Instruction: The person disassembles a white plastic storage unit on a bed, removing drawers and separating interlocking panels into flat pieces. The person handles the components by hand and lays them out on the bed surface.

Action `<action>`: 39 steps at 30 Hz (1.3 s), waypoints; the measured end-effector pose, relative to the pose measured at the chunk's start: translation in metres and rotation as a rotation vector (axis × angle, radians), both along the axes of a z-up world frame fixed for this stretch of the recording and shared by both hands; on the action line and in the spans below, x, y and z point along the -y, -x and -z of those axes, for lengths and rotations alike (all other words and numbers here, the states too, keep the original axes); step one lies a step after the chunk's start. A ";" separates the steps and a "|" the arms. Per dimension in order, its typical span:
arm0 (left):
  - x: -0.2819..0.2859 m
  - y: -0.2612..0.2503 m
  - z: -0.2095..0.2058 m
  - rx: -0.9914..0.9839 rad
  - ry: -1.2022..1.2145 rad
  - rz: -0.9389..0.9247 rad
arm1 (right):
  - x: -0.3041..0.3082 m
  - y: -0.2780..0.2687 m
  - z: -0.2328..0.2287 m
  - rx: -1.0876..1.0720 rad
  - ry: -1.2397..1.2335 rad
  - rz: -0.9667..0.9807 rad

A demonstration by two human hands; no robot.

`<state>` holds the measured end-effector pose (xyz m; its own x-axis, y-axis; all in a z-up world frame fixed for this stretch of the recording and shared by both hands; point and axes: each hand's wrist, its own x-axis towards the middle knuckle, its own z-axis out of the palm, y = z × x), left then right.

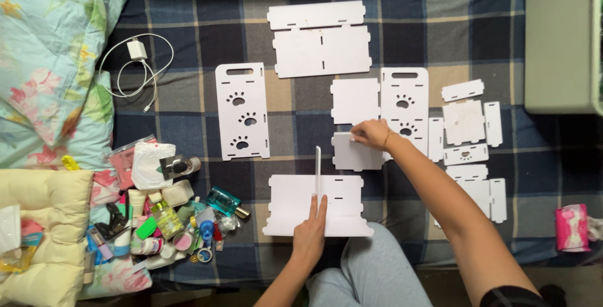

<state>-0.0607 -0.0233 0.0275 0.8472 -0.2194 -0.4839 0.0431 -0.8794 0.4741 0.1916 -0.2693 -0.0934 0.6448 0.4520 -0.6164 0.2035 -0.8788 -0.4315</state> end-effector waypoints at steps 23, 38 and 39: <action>-0.022 0.023 -0.034 0.241 0.196 -0.101 | -0.055 0.109 -0.052 0.069 -0.531 0.599; 0.049 0.099 0.066 -0.586 1.123 -1.908 | -0.133 0.249 -0.035 -0.208 -0.162 0.575; 0.053 0.098 0.071 -0.574 1.096 -1.874 | -0.132 0.247 -0.036 -0.205 -0.162 0.584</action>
